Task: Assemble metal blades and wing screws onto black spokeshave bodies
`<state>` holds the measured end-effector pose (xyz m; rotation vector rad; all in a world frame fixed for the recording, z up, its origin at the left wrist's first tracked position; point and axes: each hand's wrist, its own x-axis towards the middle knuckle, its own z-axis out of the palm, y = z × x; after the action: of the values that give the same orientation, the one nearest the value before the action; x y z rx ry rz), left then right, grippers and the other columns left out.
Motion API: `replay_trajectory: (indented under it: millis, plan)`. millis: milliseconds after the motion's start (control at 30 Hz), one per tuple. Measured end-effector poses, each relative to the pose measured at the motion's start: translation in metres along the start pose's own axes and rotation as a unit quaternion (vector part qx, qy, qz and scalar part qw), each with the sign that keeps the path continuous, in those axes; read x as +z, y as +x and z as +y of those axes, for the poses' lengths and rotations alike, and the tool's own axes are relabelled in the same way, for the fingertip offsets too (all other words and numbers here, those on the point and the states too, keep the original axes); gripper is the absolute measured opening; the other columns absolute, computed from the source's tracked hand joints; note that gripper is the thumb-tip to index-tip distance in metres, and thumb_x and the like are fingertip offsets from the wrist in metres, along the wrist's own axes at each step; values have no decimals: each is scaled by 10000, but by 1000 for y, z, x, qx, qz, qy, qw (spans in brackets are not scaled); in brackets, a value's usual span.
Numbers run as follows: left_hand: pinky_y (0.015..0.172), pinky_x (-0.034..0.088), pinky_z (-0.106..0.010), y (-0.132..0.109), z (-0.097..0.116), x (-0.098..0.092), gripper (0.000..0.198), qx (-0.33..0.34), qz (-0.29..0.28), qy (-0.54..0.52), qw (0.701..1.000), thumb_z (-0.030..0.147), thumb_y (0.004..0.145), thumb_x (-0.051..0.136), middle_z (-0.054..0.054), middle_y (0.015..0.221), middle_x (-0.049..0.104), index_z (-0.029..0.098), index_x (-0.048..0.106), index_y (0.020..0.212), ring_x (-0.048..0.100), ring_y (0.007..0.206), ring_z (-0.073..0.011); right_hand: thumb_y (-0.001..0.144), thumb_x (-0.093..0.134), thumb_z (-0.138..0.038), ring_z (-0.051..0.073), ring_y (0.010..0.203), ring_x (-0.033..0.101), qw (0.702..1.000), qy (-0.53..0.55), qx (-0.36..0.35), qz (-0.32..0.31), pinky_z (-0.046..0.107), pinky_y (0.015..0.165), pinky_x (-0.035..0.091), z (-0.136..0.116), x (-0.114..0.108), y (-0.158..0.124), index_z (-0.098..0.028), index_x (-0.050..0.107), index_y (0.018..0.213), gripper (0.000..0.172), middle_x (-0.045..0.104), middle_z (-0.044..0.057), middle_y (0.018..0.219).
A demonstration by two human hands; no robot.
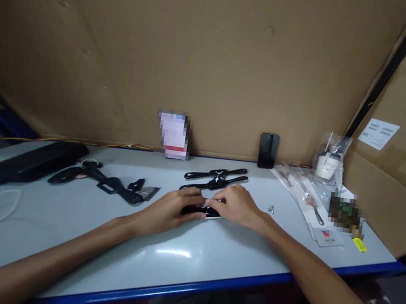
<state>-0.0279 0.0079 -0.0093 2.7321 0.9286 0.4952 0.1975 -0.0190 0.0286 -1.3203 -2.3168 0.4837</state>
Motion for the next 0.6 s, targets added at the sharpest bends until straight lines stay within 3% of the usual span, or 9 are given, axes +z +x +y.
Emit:
replay_trajectory:
  millis: [167,333,500,600]
  plan:
    - [816,539,-414,0,0,1,287,-1,-4,-8,1000,353,1025,592,-78,1031,666,206,694,1249,650,957,-263,979,626,-293,144,599,489,997,-72,11,40,315,613,287,3,3,0,-222,797,734,308,663,16,647]
    - [823,539,-409,0,-1,2,296,1,-1,-6,1000,373,1026,597,-83,1060,671,205,691,1252,657,971,-265,975,628,-280,168,663,563,990,-128,42,34,315,624,292,-2,2,0,-203,807,776,279,727,52,733]
    - [755,530,-361,-1,-1,1,250,8,9,6,1000,391,1031,587,-62,975,655,202,716,1131,644,879,-238,987,614,-269,119,593,480,1000,10,13,-15,274,603,312,-4,-1,0,-191,825,817,282,628,-15,606]
    - [793,538,-385,0,-1,1,236,7,6,6,1000,376,1023,606,-74,1016,664,197,714,1133,652,921,-252,978,619,-249,122,631,529,998,51,17,14,265,632,346,-3,-4,1,-198,831,1002,220,686,-8,692]
